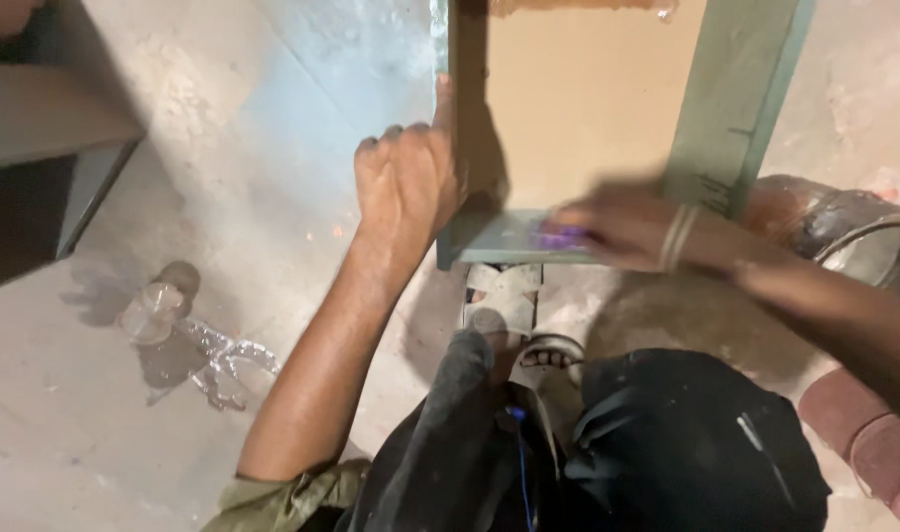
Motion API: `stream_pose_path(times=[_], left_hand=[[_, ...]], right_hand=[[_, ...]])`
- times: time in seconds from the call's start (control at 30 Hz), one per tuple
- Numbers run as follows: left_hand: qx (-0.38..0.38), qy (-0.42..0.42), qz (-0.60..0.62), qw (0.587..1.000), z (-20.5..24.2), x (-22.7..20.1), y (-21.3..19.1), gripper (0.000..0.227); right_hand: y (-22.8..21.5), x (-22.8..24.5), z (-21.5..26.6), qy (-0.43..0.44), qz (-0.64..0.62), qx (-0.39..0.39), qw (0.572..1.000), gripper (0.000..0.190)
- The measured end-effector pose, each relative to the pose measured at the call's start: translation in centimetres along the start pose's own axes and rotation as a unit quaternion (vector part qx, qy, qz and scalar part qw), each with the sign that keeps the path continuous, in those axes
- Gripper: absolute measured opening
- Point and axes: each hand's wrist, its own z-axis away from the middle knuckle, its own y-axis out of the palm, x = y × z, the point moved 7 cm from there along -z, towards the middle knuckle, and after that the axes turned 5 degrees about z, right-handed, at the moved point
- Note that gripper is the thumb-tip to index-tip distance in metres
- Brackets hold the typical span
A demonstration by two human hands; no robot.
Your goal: The person wipes the interior and exterior surfaces of a small wooden cabinet using a purple cloth. They repeatedly dip the cloth into a metal container and wipe various parts of the cabinet, including the inside walls and the front face.
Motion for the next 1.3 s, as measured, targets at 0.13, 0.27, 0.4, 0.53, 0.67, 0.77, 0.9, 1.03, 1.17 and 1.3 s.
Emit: stream_pose_path(times=[0.13,0.27,0.4,0.53,0.67,0.77,0.9,1.03,1.17,1.3], left_hand=[[0.014,0.003,0.017,1.0,-0.1,0.6,0.2,0.066],[0.022,0.013,-0.029,0.999,-1.1,-0.6,0.3,0.061],[0.013,0.017,-0.046,0.999,-0.9,-2.0,1.0,0.064],[0.04,0.029,-0.05,0.998,-1.0,-1.4,1.0,0.064],[0.049,0.033,-0.017,0.998,-0.9,-0.8,1.0,0.08],[0.043,0.045,-0.07,0.996,-1.4,-1.4,0.5,0.065],[0.033,0.03,-0.054,0.998,-1.4,-2.6,0.9,0.069],[0.039,0.025,-0.054,0.997,-0.9,-2.8,1.2,0.068],[0.032,0.047,-0.056,0.997,-1.2,-2.1,0.5,0.07],[0.006,0.081,-0.076,0.994,-1.1,-3.3,0.4,0.067]], right_hand=[[-0.9,-4.0,6.4,0.012,0.044,-0.094,0.995,0.04],[3.8,-6.0,-2.0,0.102,-0.02,0.06,0.993,0.035],[5.1,-3.2,-12.0,-0.014,-0.017,-0.004,1.0,0.039],[5.1,-8.7,-6.8,0.104,-0.175,0.028,0.979,0.029],[6.0,-14.5,-0.4,0.044,0.101,0.003,0.994,0.035],[8.3,-16.4,-5.1,0.113,0.066,0.088,0.987,0.033],[10.8,-9.8,-16.6,-0.086,0.232,0.059,0.967,0.024],[8.8,-11.0,-15.8,0.005,0.043,-0.038,0.998,0.026],[7.9,-16.2,-8.5,0.095,0.12,0.111,0.982,0.035],[6.9,-18.0,-3.2,0.249,0.163,0.229,0.927,0.028]])
